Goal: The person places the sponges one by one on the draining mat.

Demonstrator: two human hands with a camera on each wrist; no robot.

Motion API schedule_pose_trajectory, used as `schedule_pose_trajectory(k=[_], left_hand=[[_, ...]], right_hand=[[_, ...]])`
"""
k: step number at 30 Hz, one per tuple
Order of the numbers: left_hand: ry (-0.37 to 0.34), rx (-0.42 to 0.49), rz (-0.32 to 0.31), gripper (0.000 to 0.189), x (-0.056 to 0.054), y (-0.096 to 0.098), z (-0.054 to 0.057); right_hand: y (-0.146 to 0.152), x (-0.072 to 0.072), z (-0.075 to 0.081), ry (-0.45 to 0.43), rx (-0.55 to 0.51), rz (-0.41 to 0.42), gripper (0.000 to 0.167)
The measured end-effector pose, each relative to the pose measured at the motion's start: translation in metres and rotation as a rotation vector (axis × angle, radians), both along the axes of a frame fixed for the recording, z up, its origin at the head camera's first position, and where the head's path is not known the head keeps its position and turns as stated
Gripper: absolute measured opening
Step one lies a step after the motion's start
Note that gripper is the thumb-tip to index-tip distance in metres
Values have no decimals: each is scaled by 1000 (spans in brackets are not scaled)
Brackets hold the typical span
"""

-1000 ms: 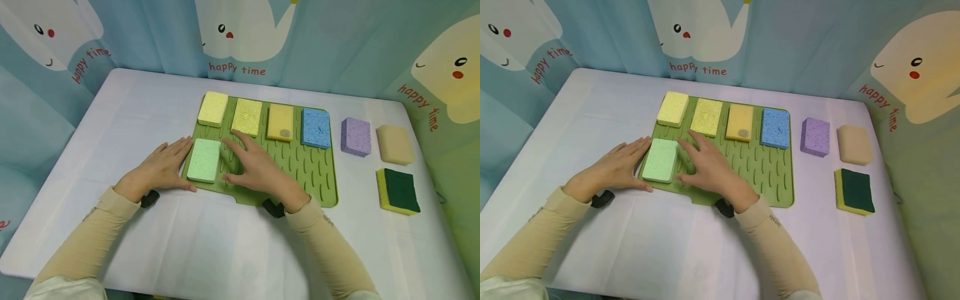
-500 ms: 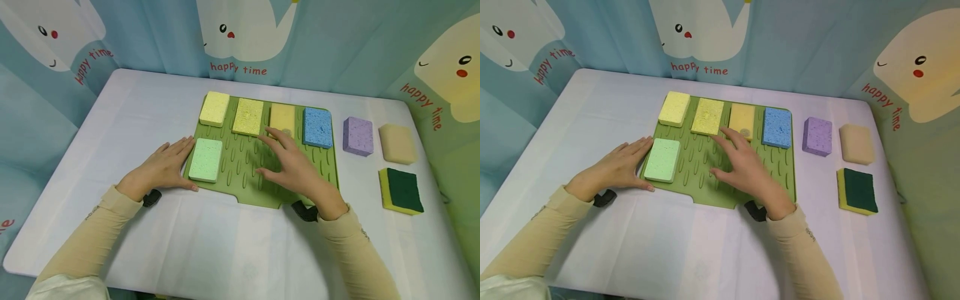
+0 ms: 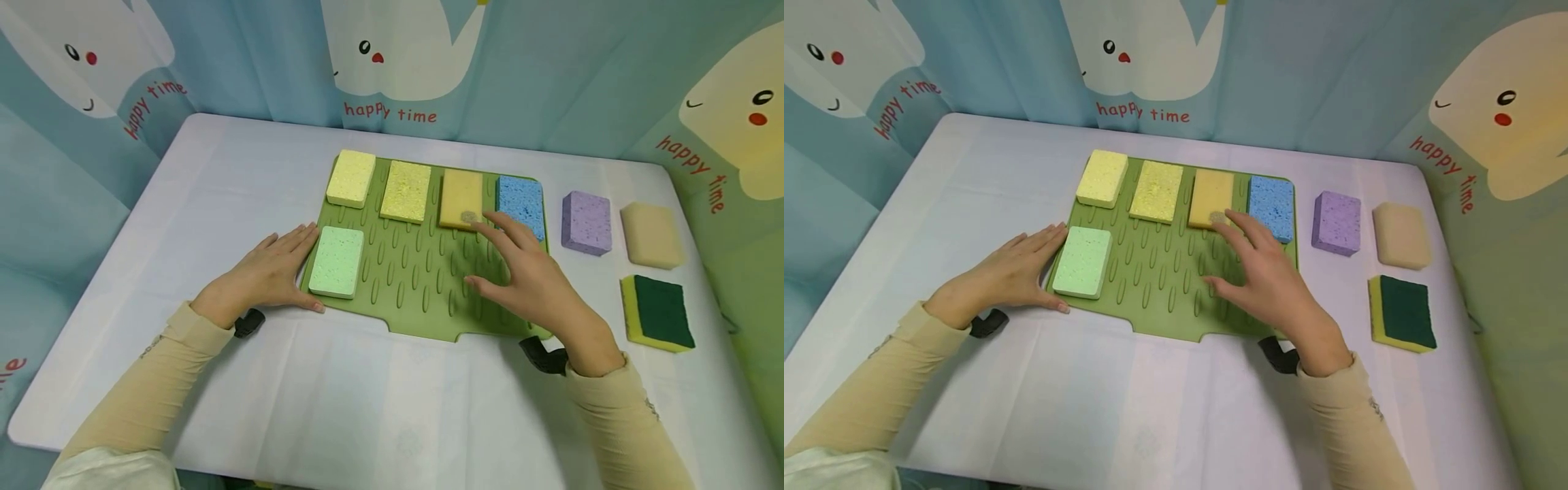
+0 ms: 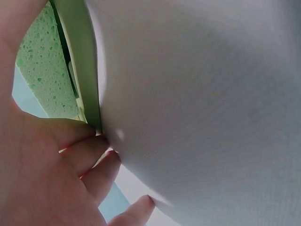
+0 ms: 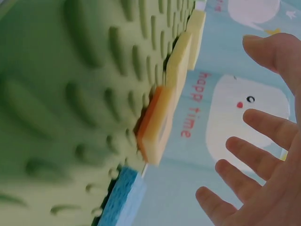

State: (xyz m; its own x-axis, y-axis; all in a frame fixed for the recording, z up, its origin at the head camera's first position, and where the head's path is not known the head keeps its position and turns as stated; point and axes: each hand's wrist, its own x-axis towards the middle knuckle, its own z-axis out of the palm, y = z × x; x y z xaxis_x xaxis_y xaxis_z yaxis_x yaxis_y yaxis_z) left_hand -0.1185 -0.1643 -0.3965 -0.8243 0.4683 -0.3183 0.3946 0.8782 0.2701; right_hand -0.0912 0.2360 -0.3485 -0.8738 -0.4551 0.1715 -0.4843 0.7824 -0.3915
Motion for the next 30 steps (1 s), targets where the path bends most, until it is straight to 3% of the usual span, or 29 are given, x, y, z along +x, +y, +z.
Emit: schedule_pose_trajectory(k=[11, 18, 25, 30], left_hand=[[9, 2, 6, 138, 0, -1, -1], [10, -2, 2, 139, -1, -1, -2], [4, 3, 2, 139, -1, -2, -3], [-2, -1, 0, 139, -1, -1, -2]], right_hand=[[35, 7, -2, 27, -26, -52, 81], [57, 13, -6, -6, -29, -95, 80], [79, 17, -14, 22, -57, -54, 79], [95, 23, -16, 0, -59, -98, 80]])
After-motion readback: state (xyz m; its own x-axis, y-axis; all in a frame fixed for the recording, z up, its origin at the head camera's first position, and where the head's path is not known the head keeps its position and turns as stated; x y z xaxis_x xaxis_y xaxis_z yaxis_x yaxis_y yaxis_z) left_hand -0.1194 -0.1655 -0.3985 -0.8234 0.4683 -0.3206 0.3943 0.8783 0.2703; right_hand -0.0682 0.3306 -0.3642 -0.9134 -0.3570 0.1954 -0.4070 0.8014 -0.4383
